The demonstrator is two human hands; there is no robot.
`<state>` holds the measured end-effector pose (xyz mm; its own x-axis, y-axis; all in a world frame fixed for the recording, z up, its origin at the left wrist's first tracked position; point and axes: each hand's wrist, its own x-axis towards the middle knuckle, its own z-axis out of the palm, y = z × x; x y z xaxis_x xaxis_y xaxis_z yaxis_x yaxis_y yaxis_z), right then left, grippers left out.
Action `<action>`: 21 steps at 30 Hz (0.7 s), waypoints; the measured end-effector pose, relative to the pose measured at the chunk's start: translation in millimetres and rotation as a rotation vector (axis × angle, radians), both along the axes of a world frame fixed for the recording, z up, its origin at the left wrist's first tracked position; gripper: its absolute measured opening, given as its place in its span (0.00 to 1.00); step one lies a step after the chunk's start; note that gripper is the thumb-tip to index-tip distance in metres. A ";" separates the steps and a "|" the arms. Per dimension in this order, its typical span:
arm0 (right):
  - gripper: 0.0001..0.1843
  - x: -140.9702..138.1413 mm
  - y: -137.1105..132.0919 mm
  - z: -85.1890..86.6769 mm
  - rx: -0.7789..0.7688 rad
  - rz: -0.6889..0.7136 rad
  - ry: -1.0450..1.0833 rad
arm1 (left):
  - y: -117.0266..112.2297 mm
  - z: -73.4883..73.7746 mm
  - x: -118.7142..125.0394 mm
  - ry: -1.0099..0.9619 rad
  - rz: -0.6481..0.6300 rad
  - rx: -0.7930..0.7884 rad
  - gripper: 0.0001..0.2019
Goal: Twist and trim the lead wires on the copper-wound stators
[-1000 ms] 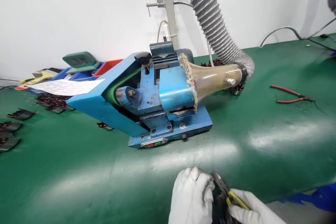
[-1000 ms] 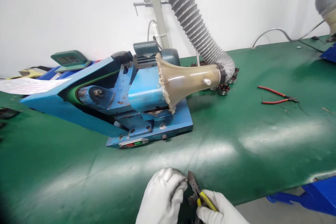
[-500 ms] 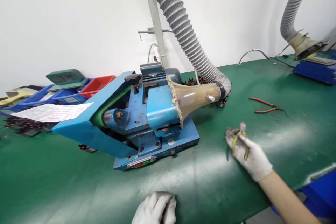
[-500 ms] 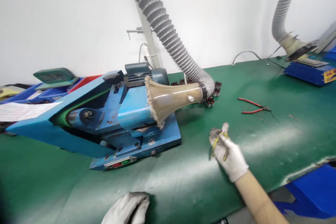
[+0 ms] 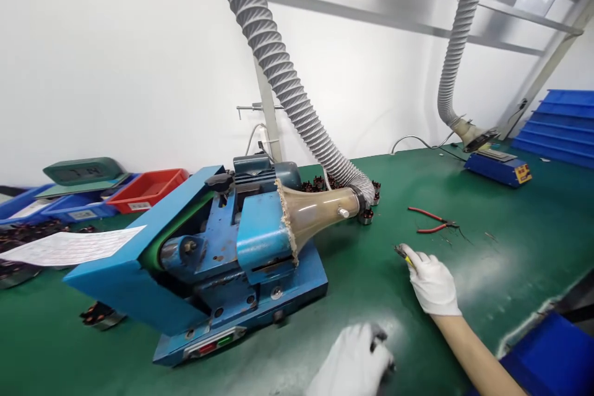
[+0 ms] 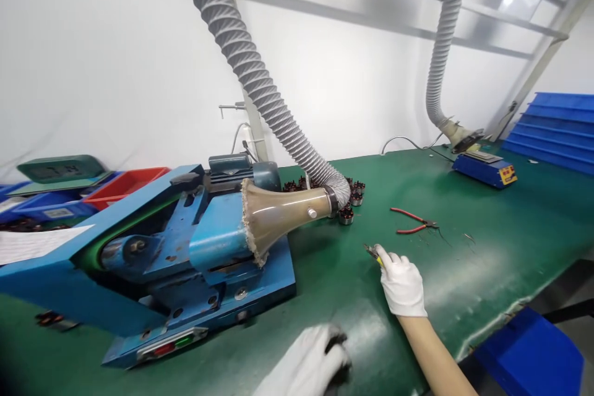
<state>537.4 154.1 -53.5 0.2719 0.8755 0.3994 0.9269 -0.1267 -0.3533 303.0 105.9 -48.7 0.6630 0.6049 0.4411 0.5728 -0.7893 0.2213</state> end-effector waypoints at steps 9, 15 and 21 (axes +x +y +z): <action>0.27 22.0 8.1 -25.6 -0.033 -0.050 -0.174 | 46.2 -20.9 18.6 -0.032 -0.053 0.022 0.07; 0.25 20.2 15.2 -31.1 -0.062 0.012 -0.227 | 35.9 -28.1 -3.4 -0.105 -0.067 -0.062 0.06; 0.26 18.1 17.2 -23.0 -0.038 -0.171 -0.343 | 35.8 -24.1 -3.7 -0.144 -0.072 -0.118 0.06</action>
